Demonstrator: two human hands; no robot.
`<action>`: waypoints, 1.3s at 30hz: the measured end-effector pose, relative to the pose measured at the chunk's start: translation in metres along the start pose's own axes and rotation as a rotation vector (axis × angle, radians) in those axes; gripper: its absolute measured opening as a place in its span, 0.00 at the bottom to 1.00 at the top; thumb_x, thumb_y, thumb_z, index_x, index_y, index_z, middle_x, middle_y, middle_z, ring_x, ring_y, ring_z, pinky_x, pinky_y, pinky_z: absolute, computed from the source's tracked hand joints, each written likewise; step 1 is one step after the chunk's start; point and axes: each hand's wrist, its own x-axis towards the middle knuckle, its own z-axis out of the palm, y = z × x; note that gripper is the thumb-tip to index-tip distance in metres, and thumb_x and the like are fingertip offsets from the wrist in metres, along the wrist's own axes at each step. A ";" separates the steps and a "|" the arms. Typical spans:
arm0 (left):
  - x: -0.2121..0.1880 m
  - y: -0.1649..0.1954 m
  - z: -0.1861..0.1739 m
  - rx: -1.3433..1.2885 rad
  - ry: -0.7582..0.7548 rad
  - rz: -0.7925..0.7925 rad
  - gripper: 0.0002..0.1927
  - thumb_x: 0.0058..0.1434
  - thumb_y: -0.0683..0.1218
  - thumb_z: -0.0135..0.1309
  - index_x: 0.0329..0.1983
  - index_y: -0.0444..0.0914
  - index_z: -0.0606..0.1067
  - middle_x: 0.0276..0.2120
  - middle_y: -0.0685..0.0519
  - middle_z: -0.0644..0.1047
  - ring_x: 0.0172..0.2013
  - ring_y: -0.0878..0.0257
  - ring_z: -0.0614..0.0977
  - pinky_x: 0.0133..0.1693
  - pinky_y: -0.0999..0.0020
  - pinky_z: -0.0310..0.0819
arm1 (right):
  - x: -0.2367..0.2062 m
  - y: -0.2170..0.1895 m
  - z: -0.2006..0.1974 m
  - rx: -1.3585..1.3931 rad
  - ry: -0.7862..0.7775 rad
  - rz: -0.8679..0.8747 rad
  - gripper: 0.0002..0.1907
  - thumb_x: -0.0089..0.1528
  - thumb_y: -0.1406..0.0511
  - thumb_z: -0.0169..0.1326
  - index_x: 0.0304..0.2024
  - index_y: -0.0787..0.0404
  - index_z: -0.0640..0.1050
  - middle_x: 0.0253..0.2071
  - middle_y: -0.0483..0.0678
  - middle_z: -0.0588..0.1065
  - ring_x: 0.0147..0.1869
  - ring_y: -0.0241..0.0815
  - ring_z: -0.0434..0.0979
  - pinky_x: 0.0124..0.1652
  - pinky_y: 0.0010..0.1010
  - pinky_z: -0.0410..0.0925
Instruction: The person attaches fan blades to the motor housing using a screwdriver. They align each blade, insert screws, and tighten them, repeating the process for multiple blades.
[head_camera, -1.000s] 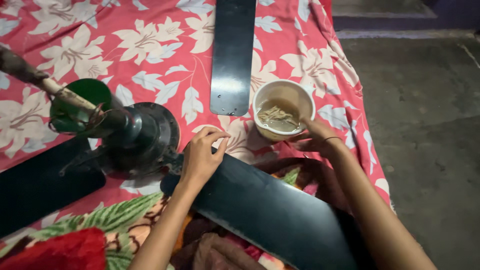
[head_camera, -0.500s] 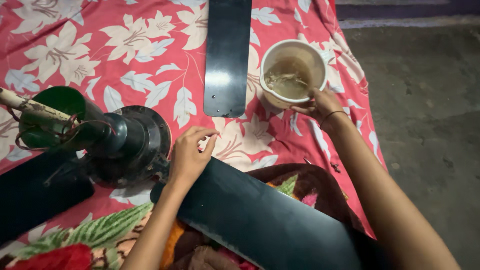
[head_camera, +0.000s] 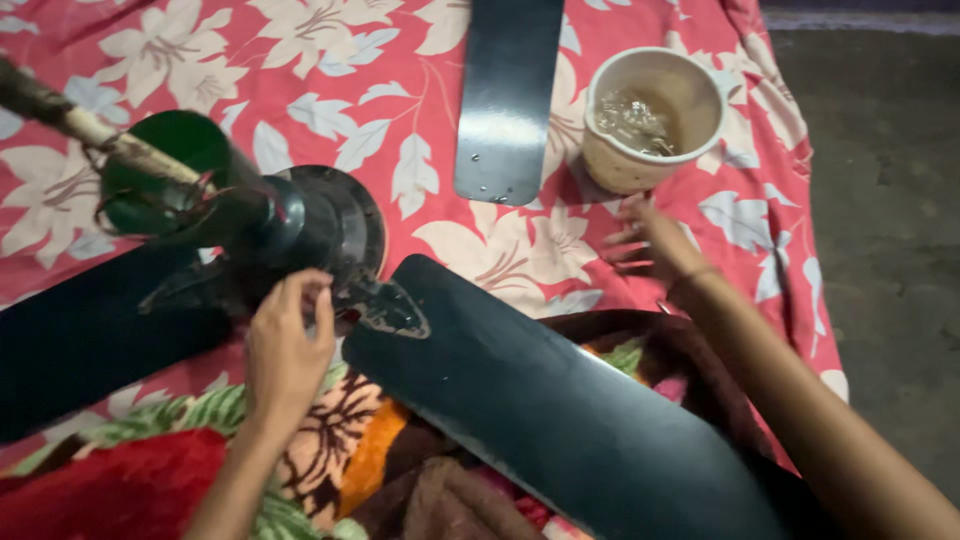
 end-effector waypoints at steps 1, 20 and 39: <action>-0.012 -0.008 -0.002 0.055 -0.023 -0.057 0.10 0.68 0.45 0.52 0.50 0.36 0.76 0.37 0.45 0.80 0.41 0.48 0.82 0.43 0.53 0.74 | -0.004 0.006 0.018 -0.216 -0.181 -0.090 0.30 0.67 0.47 0.42 0.60 0.60 0.72 0.50 0.57 0.78 0.48 0.50 0.80 0.49 0.41 0.72; -0.073 -0.011 -0.028 0.102 -0.867 0.104 0.19 0.67 0.53 0.45 0.30 0.37 0.78 0.29 0.45 0.81 0.36 0.46 0.84 0.43 0.48 0.77 | -0.143 0.018 0.104 -1.170 -0.137 -0.672 0.42 0.56 0.43 0.56 0.66 0.58 0.68 0.60 0.57 0.72 0.55 0.55 0.77 0.53 0.44 0.71; 0.014 -0.098 0.051 0.930 0.030 1.084 0.29 0.61 0.46 0.45 0.64 0.27 0.70 0.62 0.37 0.73 0.60 0.52 0.77 0.62 0.65 0.68 | -0.227 0.026 0.149 -1.729 -0.203 -0.799 0.69 0.37 0.48 0.68 0.77 0.47 0.52 0.76 0.63 0.47 0.78 0.73 0.44 0.63 0.75 0.45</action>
